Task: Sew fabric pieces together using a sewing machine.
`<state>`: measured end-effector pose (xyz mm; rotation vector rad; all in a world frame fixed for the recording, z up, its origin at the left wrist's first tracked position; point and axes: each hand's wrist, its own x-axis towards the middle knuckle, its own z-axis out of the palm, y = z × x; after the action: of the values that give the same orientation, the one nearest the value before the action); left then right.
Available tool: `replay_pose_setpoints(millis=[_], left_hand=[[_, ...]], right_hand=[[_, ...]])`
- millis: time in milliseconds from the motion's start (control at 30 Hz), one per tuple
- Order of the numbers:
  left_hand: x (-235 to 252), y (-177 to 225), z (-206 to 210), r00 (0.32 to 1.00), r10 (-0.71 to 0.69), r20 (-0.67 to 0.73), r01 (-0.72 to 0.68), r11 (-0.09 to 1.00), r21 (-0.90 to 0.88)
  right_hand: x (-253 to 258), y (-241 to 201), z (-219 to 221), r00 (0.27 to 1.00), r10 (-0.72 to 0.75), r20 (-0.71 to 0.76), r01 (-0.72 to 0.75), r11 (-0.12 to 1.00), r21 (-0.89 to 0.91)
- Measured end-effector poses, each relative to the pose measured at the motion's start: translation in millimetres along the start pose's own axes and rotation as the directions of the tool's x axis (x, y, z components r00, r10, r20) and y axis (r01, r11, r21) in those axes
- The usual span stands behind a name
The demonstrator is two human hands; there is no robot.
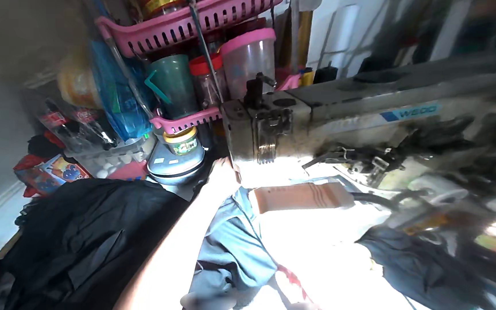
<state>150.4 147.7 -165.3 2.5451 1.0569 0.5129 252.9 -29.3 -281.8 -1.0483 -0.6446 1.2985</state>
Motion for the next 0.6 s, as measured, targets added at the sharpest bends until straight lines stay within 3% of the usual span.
replay_pose_setpoints(millis=[133,433,600], left_hand=[[1.9,-11.3,5.7,0.984,0.154,-0.088,-0.161,0.985,-0.068],[13.0,-20.3,14.7,0.956,0.264,-0.125,-0.262,0.964,0.033],[14.3,-23.9,23.1,0.956,0.255,-0.144,-0.261,0.965,-0.023]], right_hand=[[1.5,-1.2,-0.5,0.998,0.044,-0.047,-0.045,0.999,-0.004],[4.0,-9.9,7.8,0.997,0.034,-0.076,-0.036,0.999,-0.016],[0.2,-8.1,8.2,0.998,0.000,-0.065,-0.001,1.000,-0.027]])
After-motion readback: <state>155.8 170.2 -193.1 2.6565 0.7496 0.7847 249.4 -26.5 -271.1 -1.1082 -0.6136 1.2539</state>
